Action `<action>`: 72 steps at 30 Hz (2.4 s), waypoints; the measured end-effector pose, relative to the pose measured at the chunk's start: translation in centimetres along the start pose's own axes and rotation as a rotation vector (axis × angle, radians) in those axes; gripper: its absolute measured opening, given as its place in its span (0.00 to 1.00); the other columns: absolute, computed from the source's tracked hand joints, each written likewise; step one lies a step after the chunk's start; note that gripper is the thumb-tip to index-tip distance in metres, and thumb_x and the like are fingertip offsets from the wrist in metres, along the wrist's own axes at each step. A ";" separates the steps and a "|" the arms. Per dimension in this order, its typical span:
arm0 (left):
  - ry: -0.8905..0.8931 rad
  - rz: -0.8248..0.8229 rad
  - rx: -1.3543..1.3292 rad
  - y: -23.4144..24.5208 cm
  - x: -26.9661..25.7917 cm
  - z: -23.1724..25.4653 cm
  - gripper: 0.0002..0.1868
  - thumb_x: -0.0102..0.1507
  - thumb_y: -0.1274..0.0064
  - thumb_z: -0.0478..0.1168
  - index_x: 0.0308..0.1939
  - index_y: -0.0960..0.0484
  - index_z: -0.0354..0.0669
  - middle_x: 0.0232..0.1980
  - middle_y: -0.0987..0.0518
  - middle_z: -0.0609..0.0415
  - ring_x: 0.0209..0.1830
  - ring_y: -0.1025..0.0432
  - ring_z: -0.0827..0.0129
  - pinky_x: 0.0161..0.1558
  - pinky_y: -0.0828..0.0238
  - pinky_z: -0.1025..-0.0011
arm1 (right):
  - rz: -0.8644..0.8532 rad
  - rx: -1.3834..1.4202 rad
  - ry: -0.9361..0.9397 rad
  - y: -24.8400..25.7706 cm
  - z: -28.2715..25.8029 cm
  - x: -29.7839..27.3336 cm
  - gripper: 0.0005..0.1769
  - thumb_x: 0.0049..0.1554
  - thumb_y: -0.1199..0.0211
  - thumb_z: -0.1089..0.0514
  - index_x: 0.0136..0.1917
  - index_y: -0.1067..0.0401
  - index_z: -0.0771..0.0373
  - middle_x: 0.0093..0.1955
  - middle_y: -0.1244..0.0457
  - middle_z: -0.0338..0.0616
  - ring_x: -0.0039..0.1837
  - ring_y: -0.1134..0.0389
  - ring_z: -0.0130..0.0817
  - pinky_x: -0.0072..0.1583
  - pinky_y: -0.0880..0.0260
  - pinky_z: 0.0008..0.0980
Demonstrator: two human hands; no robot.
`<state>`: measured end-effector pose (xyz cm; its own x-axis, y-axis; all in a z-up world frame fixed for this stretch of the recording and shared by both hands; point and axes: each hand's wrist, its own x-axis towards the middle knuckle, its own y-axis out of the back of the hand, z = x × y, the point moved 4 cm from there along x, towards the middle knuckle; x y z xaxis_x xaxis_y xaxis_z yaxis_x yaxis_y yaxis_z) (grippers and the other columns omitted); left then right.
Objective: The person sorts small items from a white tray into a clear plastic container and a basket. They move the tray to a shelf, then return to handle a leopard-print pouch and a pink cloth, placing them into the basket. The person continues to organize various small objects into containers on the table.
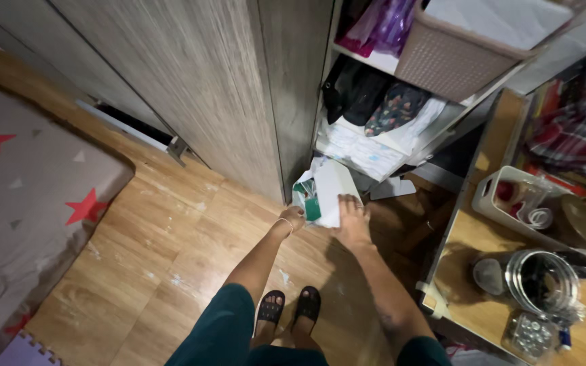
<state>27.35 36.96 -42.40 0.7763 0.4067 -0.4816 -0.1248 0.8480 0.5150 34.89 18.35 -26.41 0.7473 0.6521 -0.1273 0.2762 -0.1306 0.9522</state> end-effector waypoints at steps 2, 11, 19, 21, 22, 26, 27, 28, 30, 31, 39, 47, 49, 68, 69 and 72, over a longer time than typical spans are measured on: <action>0.034 -0.033 0.018 -1.1 0.9 -0.7 0.20 0.60 0.43 0.40 0.56 0.18 0.44 0.60 0.21 0.43 0.61 0.27 0.51 0.60 0.29 0.62 | -0.004 -0.137 0.085 -1.7 -0.7 -0.6 0.58 0.42 0.23 0.50 0.79 0.50 0.57 0.78 0.52 0.47 0.82 0.56 0.45 0.74 0.54 0.68; -0.193 0.178 0.009 -0.5 3.5 -1.8 0.17 0.55 0.42 0.39 0.48 0.15 0.44 0.55 0.18 0.42 0.54 0.24 0.49 0.54 0.27 0.60 | 0.526 1.268 -0.245 -6.2 11.6 -0.8 0.44 0.48 0.29 0.66 0.72 0.48 0.66 0.63 0.40 0.52 0.61 0.34 0.40 0.58 0.28 0.39; -0.357 0.280 0.028 -1.0 2.2 4.5 0.16 0.61 0.49 0.36 0.52 0.16 0.45 0.51 0.18 0.40 0.52 0.24 0.46 0.54 0.27 0.55 | 0.383 1.835 -0.448 -6.7 14.9 -2.3 0.38 0.53 0.38 0.60 0.74 0.47 0.64 0.67 0.39 0.48 0.66 0.33 0.42 0.61 0.27 0.46; -0.765 0.221 0.031 -2.5 -0.7 8.8 0.23 0.56 0.53 0.30 0.55 0.18 0.38 0.58 0.20 0.39 0.61 0.27 0.46 0.61 0.29 0.57 | 0.390 1.799 -0.469 -6.6 14.8 -1.9 0.39 0.53 0.38 0.62 0.75 0.48 0.65 0.67 0.39 0.51 0.66 0.34 0.43 0.62 0.28 0.45; -0.852 0.117 0.083 -3.7 -1.7 10.9 0.20 0.58 0.52 0.30 0.54 0.18 0.37 0.61 0.21 0.40 0.64 0.29 0.47 0.64 0.33 0.58 | 0.393 1.781 -0.480 -6.6 14.9 -1.6 0.39 0.54 0.38 0.63 0.75 0.49 0.66 0.67 0.39 0.53 0.66 0.34 0.43 0.62 0.28 0.44; -0.910 -0.194 0.315 -7.6 -2.8 17.2 0.22 0.62 0.54 0.37 0.61 0.23 0.38 0.70 0.29 0.41 0.76 0.39 0.50 0.74 0.43 0.56 | 0.331 1.713 -0.345 -6.2 15.0 -0.5 0.44 0.52 0.37 0.68 0.78 0.50 0.68 0.67 0.40 0.53 0.65 0.34 0.43 0.63 0.30 0.40; -0.864 -0.232 0.365 -8.2 -2.0 18.1 0.24 0.64 0.55 0.39 0.64 0.26 0.37 0.73 0.34 0.40 0.78 0.44 0.49 0.74 0.47 0.52 | 0.313 1.729 -0.349 -5.9 15.3 -0.3 0.44 0.52 0.37 0.68 0.78 0.50 0.69 0.67 0.40 0.53 0.65 0.34 0.42 0.63 0.30 0.39; -0.816 -0.269 0.414 -8.6 -1.1 18.5 0.26 0.66 0.56 0.42 0.68 0.30 0.37 0.76 0.38 0.38 0.80 0.49 0.48 0.75 0.52 0.49 | 0.295 1.745 -0.353 -5.6 15.6 0.0 0.44 0.52 0.37 0.69 0.79 0.50 0.69 0.67 0.40 0.53 0.65 0.34 0.41 0.64 0.30 0.38; -0.716 -0.385 0.532 -9.4 1.5 18.7 0.27 0.68 0.62 0.47 0.69 0.32 0.38 0.80 0.51 0.36 0.82 0.59 0.45 0.75 0.59 0.43 | 0.304 1.698 -0.384 -4.5 16.4 0.3 0.43 0.52 0.37 0.70 0.77 0.49 0.72 0.66 0.40 0.55 0.64 0.33 0.42 0.63 0.30 0.38; -0.664 -0.443 0.593 -9.9 2.9 18.6 0.28 0.69 0.65 0.49 0.69 0.34 0.38 0.82 0.58 0.35 0.83 0.65 0.43 0.75 0.63 0.41 | 0.311 1.676 -0.400 -3.9 16.7 0.6 0.42 0.51 0.38 0.70 0.77 0.48 0.73 0.66 0.39 0.55 0.64 0.33 0.43 0.63 0.30 0.38; -0.391 -0.050 0.569 -8.9 9.8 16.8 0.31 0.68 0.66 0.44 0.69 0.38 0.23 0.77 0.46 0.34 0.76 0.51 0.45 0.71 0.52 0.46 | 0.291 1.673 -0.374 0.1 16.3 0.6 0.43 0.51 0.39 0.70 0.77 0.49 0.75 0.65 0.39 0.56 0.64 0.33 0.42 0.63 0.31 0.36; -0.482 -0.055 0.791 -4.8 10.5 16.2 0.24 0.63 0.57 0.38 0.63 0.29 0.32 0.67 0.30 0.43 0.70 0.39 0.52 0.66 0.42 0.54 | 0.237 1.506 -0.324 3.4 15.7 1.8 0.43 0.47 0.40 0.71 0.76 0.44 0.79 0.62 0.38 0.60 0.62 0.33 0.45 0.62 0.32 0.36; -0.558 -0.167 0.801 -4.4 11.1 15.5 0.26 0.60 0.50 0.37 0.62 0.27 0.34 0.65 0.27 0.42 0.68 0.36 0.52 0.66 0.38 0.54 | 0.291 1.489 -0.396 4.3 16.3 2.0 0.43 0.46 0.42 0.70 0.76 0.44 0.77 0.63 0.38 0.59 0.62 0.33 0.46 0.63 0.31 0.37; -0.140 0.091 0.425 0.6 10.4 18.8 0.17 0.64 0.53 0.42 0.55 0.17 0.46 0.62 0.22 0.45 0.64 0.30 0.48 0.63 0.35 0.53 | 0.324 1.545 -0.242 8.4 15.0 2.6 0.39 0.48 0.42 0.73 0.74 0.41 0.73 0.62 0.38 0.53 0.61 0.33 0.39 0.60 0.30 0.34; -0.121 0.084 0.472 0.2 10.2 19.6 0.19 0.65 0.53 0.45 0.57 0.19 0.45 0.64 0.24 0.45 0.67 0.35 0.47 0.65 0.42 0.48 | 0.311 1.577 -0.223 8.5 14.7 2.6 0.39 0.49 0.42 0.73 0.74 0.41 0.73 0.62 0.38 0.54 0.61 0.33 0.39 0.60 0.30 0.35; -0.035 -0.045 0.661 -0.9 9.0 20.4 0.22 0.61 0.49 0.43 0.59 0.18 0.51 0.71 0.29 0.48 0.74 0.44 0.46 0.68 0.54 0.42 | 0.279 1.588 -0.187 8.2 13.2 2.8 0.39 0.48 0.40 0.75 0.74 0.41 0.74 0.61 0.38 0.55 0.60 0.33 0.41 0.59 0.30 0.35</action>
<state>47.02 32.91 -32.74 0.7928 0.3552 -0.4953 0.3047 0.4728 0.8268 47.23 9.23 -22.62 0.9045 0.3983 -0.1521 0.3508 -0.8980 -0.2656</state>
